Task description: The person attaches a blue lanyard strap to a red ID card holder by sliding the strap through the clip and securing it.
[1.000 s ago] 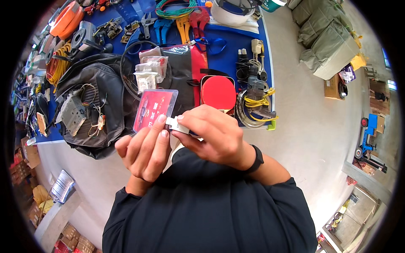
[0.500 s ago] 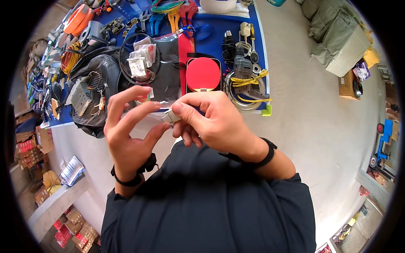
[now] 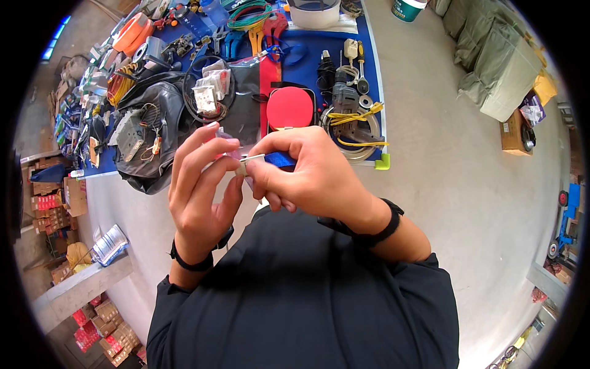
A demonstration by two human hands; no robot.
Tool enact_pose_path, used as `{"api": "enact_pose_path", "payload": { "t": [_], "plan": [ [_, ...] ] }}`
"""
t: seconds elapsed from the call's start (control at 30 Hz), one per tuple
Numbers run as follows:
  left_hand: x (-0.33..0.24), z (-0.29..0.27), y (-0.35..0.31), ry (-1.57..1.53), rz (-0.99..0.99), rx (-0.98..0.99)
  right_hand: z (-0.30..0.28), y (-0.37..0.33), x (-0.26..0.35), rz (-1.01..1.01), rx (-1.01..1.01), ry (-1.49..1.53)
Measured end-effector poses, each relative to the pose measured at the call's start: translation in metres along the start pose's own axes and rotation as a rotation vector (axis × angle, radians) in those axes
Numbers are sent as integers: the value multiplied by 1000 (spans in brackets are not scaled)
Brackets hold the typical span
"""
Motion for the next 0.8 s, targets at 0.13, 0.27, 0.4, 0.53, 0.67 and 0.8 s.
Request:
{"api": "enact_pose_path", "payload": {
  "t": [0.13,0.27,0.4,0.53,0.67,0.8],
  "plan": [
    [-12,1,-3,4,42,-26,-1,-4,3,18,69,-5],
    [-15,2,-6,-100,24,-81,-3,-9,-1,46,128,179],
    [-11,5,-3,-148,23,-102,-11,-7,-4,-4,153,128],
    [8,13,-6,-567,-358,46,-20,0,18,-252,211,-417],
    [30,38,-18,-855,-615,288,-19,13,29,-386,182,-669],
    [42,56,-24,-873,-728,235,-17,28,20,-691,-81,-888]
  ]
}}
Point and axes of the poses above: each hand's wrist, its own y-axis towards the middle knuckle, its own z-axis out of the palm, x = y × z, the point moved 5 cm from there along y, towards the middle knuckle, and after that the axes turned 5 degrees about -z, right-handed, at the moved point
